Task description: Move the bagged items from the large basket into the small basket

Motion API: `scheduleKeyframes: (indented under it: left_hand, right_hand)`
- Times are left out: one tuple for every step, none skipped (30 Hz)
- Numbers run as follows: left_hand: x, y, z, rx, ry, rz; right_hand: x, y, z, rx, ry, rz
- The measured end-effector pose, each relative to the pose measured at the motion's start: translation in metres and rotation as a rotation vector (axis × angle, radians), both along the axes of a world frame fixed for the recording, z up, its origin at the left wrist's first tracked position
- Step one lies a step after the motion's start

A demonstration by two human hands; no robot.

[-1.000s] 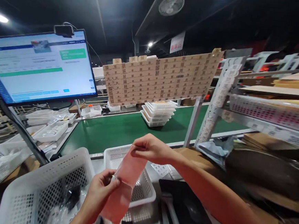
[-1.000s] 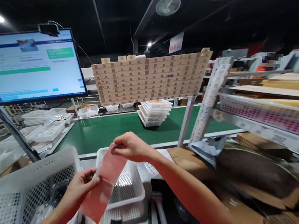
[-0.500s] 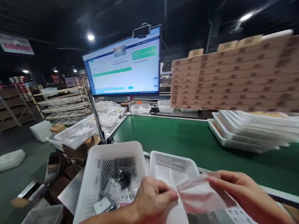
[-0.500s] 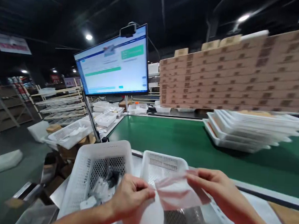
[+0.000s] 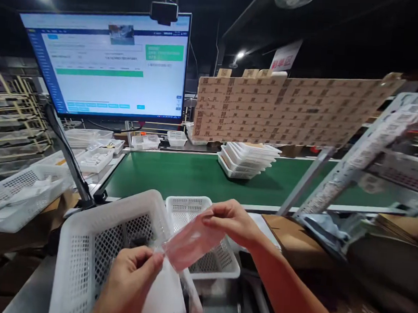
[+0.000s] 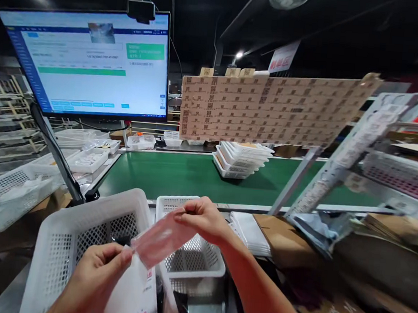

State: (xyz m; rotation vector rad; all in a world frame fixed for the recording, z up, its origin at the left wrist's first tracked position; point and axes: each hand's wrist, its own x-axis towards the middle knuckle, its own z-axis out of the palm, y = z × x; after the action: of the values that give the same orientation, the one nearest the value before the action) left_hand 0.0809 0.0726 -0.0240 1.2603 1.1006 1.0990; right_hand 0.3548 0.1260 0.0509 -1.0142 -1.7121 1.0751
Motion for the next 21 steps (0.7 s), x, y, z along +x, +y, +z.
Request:
scheduleKeyframes:
  left_hand:
    - [-0.001, -0.003, 0.001, -0.021, -0.027, 0.016]
    - [-0.002, -0.006, 0.003, -0.051, -0.063, 0.019]
    - [-0.003, -0.009, 0.005, -0.088, -0.103, 0.013]
    - [-0.003, -0.011, 0.006, -0.119, -0.138, 0.002]
    - [-0.002, -0.013, 0.007, -0.135, -0.163, -0.008]
    - [-0.002, -0.014, 0.006, -0.139, -0.178, -0.012]
    - [-0.001, -0.015, 0.005, -0.132, -0.18, -0.008]
    - [0.0, -0.014, 0.004, -0.118, -0.172, 0.003]
    - [0.001, -0.014, 0.001, -0.1, -0.154, 0.015]
    - [0.002, -0.012, -0.002, -0.072, -0.131, 0.041]
    - [0.003, -0.011, -0.005, -0.036, -0.105, 0.074]
    - [0.004, -0.009, -0.008, 0.013, -0.068, 0.109]
    - [0.004, -0.008, -0.01, 0.079, -0.021, 0.148]
    - [0.005, -0.007, -0.012, 0.169, 0.045, 0.203]
    - [0.005, -0.007, -0.013, 0.3, 0.135, 0.257]
    - [0.006, -0.007, -0.013, 0.478, 0.249, 0.306]
    - [0.007, -0.007, -0.013, 0.699, 0.381, 0.35]
    - [0.008, -0.008, -0.012, 0.939, 0.517, 0.393]
    - [0.011, -0.009, -0.012, 1.168, 0.64, 0.426]
    - [0.015, -0.01, -0.011, 1.35, 0.74, 0.437]
    - [0.02, -0.011, -0.011, 1.465, 0.805, 0.438]
  right_hand:
    - [-0.002, -0.009, 0.0, 0.094, -0.021, -0.014]
    - [-0.003, -0.017, 0.0, 0.204, -0.046, -0.026]
    - [-0.003, -0.024, 0.0, 0.329, -0.072, -0.037]
    - [-0.003, -0.031, -0.001, 0.46, -0.102, -0.041]
    - [-0.003, -0.038, -0.003, 0.584, -0.133, -0.037]
    - [-0.002, -0.044, -0.006, 0.697, -0.161, -0.032]
    - [-0.002, -0.049, -0.009, 0.793, -0.181, -0.026]
    - [-0.001, -0.054, -0.013, 0.874, -0.195, -0.026]
    - [0.0, -0.059, -0.018, 0.937, -0.211, -0.03]
    - [0.002, -0.063, -0.023, 0.994, -0.224, -0.035]
    - [0.004, -0.067, -0.028, 1.041, -0.238, -0.038]
    - [0.006, -0.071, -0.033, 1.077, -0.249, -0.033]
    - [0.009, -0.074, -0.037, 1.087, -0.265, -0.02]
    - [0.012, -0.077, -0.042, 1.074, -0.292, 0.002]
    - [0.015, -0.08, -0.046, 1.038, -0.327, 0.029]
    - [0.018, -0.081, -0.049, 0.986, -0.357, 0.049]
    - [0.02, -0.082, -0.052, 0.931, -0.374, 0.061]
    - [0.02, -0.083, -0.055, 0.886, -0.364, 0.054]
    - [0.018, -0.083, -0.057, 0.851, -0.326, 0.03]
    - [0.014, -0.082, -0.059, 0.826, -0.259, -0.004]
    - [0.008, -0.082, -0.06, 0.805, -0.179, -0.038]
